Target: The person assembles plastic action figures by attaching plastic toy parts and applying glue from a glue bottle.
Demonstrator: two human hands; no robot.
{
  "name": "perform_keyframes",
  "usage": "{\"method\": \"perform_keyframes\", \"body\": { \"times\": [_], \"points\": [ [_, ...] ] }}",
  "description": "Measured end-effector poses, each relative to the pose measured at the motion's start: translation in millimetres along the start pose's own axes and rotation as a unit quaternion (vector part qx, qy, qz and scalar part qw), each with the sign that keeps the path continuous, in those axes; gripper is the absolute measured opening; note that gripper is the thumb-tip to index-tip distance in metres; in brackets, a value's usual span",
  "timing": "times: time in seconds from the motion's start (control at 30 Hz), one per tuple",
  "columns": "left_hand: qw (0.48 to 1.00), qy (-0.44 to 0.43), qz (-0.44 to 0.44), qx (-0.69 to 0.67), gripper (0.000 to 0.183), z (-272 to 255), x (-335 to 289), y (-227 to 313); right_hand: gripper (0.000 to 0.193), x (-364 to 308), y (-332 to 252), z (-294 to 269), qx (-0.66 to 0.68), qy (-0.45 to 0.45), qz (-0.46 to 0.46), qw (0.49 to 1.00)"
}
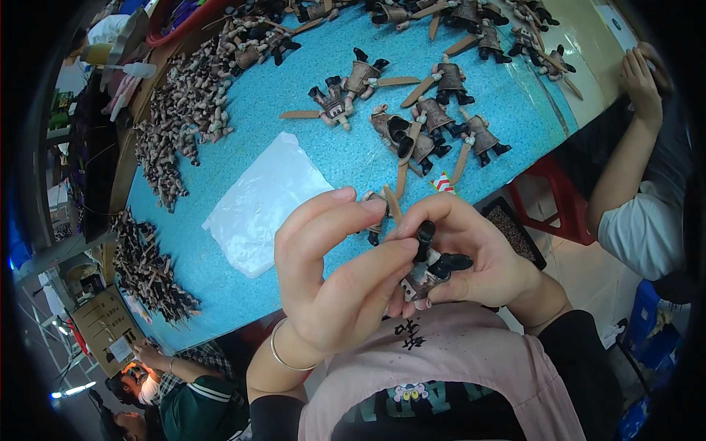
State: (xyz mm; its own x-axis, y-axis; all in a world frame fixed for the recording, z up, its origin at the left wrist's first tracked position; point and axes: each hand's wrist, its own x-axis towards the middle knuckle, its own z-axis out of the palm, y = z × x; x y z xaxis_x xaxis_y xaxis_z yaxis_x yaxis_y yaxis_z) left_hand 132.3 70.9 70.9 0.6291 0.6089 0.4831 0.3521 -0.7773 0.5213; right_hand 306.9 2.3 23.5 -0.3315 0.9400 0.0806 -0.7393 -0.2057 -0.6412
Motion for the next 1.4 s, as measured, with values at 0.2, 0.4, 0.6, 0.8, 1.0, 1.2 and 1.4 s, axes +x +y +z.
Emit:
{"method": "perform_keyframes", "body": {
  "times": [0.2,0.4,0.6,0.8,1.0,1.2,1.4],
  "points": [
    [1.000,-0.001,0.002,-0.003,0.033,-0.2,-2.1,-2.2,0.056,0.6,0.6,-1.1,-0.069,-0.007,-0.031,0.997],
    [1.000,-0.029,-0.002,-0.006,0.020,-3.7,-5.4,-2.3,0.057,0.9,-2.5,1.2,-0.029,0.001,0.004,1.000],
    [1.000,-0.008,-0.005,-0.011,0.026,-0.3,-5.4,-3.4,0.057,1.5,-0.8,-0.2,-0.085,-0.004,-0.014,0.996],
    [1.000,-0.005,-0.014,-0.013,0.026,-2.3,-6.7,-1.8,0.057,1.4,1.1,-1.0,0.062,-0.027,0.027,0.997],
    [1.000,-0.030,-0.006,-0.005,0.018,-1.7,-5.4,-0.2,0.056,0.0,0.2,-0.8,0.126,-0.023,0.040,0.991],
    [0.999,-0.029,-0.027,-0.013,0.027,-4.1,-7.5,1.1,0.052,0.0,1.4,-0.6,0.079,0.012,0.092,0.993],
    [0.989,-0.118,-0.067,-0.062,0.020,-6.0,-1.0,-0.8,0.047,-4.5,2.0,-5.8,-0.186,-0.009,0.059,0.981]
  ]
}}
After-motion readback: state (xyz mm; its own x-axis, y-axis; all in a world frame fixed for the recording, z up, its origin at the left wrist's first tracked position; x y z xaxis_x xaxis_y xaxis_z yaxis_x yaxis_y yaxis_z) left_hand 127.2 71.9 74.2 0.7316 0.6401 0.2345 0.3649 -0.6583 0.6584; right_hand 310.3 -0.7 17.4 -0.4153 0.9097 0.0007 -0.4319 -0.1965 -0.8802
